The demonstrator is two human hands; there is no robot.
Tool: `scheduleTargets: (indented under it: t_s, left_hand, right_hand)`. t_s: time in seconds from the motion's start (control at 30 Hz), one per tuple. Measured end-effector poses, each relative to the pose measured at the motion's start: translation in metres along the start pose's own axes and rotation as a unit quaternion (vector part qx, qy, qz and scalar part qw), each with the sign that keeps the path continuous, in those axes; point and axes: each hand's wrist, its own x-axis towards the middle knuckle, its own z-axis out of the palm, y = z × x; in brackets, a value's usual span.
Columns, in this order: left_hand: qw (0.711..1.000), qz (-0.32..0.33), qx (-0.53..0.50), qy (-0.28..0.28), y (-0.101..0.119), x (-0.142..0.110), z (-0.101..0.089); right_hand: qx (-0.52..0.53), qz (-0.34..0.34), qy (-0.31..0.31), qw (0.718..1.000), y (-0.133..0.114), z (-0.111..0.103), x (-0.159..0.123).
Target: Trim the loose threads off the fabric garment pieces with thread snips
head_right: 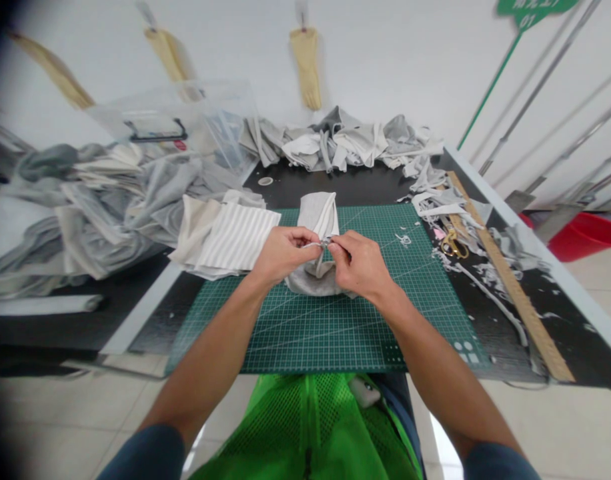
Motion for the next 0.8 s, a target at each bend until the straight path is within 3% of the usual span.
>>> scheduleTargets:
  t_s: [0.23, 0.53, 0.8]
  left_hand:
    - [1.000, -0.001, 0.009, 0.003, 0.002, 0.000, 0.000]
    - [1.000, -0.009, 0.007, -0.006, 0.005, 0.000, -0.001]
    - [1.000, -0.023, 0.003, 0.002, 0.002, 0.001, 0.000]
  right_hand:
    - [-0.013, 0.008, -0.030, 0.999, 0.000, -0.001, 0.000]
    - [-0.002, 0.015, -0.013, 1.000, 0.003, 0.003, 0.000]
    - [0.046, 0.143, 0.066, 0.986, 0.015, 0.002, 0.003]
